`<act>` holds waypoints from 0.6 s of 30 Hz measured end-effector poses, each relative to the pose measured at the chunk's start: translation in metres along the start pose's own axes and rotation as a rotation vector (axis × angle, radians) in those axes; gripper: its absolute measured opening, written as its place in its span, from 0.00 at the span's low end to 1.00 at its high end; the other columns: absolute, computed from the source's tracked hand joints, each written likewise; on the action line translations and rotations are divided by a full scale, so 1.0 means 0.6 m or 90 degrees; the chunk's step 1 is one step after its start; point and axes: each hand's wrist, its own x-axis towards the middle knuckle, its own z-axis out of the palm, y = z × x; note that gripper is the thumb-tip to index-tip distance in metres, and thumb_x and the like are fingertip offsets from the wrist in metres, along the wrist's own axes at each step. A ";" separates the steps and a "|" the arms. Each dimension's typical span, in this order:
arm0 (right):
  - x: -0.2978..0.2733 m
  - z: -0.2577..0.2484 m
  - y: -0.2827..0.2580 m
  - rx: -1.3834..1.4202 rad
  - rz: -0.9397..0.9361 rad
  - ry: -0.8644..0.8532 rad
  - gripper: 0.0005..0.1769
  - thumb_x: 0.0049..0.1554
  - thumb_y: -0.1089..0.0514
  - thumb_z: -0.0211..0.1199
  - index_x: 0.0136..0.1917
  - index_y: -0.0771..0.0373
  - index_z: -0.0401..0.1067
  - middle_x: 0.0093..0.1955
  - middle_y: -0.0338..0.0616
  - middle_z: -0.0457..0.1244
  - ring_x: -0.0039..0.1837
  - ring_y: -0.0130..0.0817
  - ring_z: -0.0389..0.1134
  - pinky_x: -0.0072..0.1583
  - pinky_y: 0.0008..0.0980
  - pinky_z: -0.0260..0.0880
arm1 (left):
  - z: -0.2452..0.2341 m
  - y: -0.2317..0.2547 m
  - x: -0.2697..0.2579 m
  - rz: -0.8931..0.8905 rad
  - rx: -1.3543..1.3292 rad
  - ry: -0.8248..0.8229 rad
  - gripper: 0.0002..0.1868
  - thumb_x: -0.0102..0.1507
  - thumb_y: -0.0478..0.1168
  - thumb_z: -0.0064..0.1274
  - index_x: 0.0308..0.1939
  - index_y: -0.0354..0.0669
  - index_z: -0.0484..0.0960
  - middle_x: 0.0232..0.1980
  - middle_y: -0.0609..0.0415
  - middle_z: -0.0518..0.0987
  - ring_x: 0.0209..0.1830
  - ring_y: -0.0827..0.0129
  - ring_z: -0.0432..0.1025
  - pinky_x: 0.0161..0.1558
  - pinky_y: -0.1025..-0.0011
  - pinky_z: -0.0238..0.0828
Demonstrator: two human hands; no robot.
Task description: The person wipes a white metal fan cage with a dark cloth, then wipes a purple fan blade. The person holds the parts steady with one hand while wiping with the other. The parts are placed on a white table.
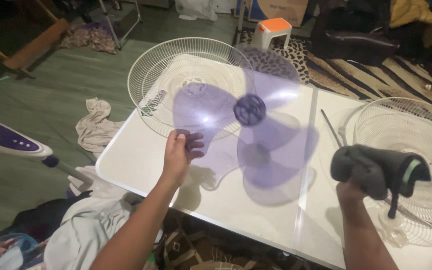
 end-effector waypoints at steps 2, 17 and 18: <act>0.003 -0.024 -0.025 -0.020 0.151 0.001 0.16 0.70 0.53 0.55 0.62 0.70 0.68 0.53 0.39 0.63 0.51 0.24 0.62 0.53 0.21 0.64 | 0.011 -0.009 -0.011 -0.034 0.068 -0.002 0.12 0.74 0.43 0.29 0.52 0.41 0.65 0.50 0.42 0.79 0.40 0.63 0.74 0.37 0.64 0.76; -0.053 0.013 -0.022 -0.110 0.467 -0.266 0.11 0.66 0.61 0.60 0.61 0.67 0.73 0.55 0.39 0.68 0.56 0.26 0.68 0.58 0.28 0.70 | 0.034 -0.054 -0.017 -0.156 0.219 -0.067 0.15 0.74 0.45 0.30 0.54 0.39 0.67 0.42 0.48 0.82 0.26 0.70 0.72 0.26 0.70 0.74; -0.043 0.027 -0.042 -0.134 0.484 -0.309 0.10 0.65 0.62 0.60 0.59 0.66 0.74 0.52 0.40 0.69 0.53 0.26 0.69 0.55 0.29 0.71 | 0.032 -0.056 -0.016 -0.154 0.233 -0.073 0.16 0.74 0.45 0.31 0.55 0.39 0.68 0.42 0.47 0.82 0.27 0.70 0.72 0.27 0.70 0.74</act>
